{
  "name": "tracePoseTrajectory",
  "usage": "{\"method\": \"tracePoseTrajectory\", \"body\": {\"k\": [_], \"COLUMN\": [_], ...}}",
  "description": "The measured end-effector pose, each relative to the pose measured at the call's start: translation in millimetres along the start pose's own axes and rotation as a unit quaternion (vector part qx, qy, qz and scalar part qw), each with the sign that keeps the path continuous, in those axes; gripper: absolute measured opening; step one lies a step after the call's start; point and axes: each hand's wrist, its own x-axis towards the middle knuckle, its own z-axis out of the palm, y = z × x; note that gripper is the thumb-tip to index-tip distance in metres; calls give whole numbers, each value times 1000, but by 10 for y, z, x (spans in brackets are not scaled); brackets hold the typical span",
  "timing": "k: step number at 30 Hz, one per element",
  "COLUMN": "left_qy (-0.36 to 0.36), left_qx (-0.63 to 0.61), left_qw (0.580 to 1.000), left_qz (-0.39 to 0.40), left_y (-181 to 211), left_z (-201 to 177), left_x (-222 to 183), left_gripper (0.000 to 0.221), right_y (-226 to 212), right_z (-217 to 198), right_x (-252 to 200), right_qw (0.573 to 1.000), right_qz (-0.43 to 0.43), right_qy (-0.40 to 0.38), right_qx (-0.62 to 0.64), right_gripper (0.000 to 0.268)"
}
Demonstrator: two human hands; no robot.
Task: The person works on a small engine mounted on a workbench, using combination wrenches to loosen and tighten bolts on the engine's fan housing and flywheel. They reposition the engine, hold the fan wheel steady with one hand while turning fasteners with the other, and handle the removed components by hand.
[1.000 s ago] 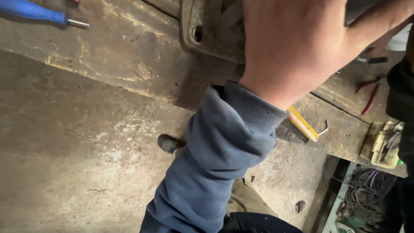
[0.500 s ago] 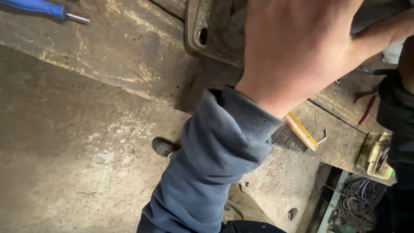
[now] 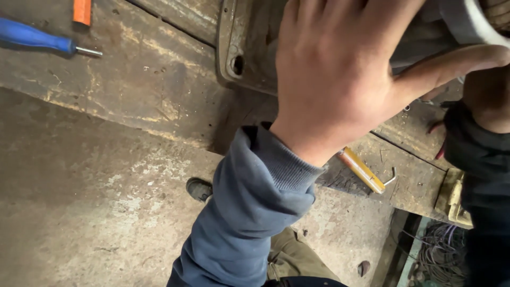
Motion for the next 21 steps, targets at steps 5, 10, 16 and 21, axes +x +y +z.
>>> {"method": "tracePoseTrajectory", "body": {"k": [5, 10, 16, 21], "left_qy": [-15, -19, -14, -60], "left_qx": [6, 24, 42, 29], "left_qw": [1000, 999, 999, 997], "left_qz": [9, 27, 13, -31], "left_y": [-50, 132, 300, 315], "left_z": [-78, -388, -498, -528], "left_x": [19, 233, 356, 334], "left_gripper": [85, 85, 87, 91], "right_y": [-904, -1644, -1600, -1576], "right_z": [1110, 1616, 1529, 1567], "right_x": [448, 649, 642, 659], "right_qw": [1000, 994, 986, 982], "right_qz": [-25, -99, -56, -15], "right_qy": [1, 17, 8, -4], "right_qx": [15, 36, 159, 189], "right_gripper": [74, 62, 56, 56]}}
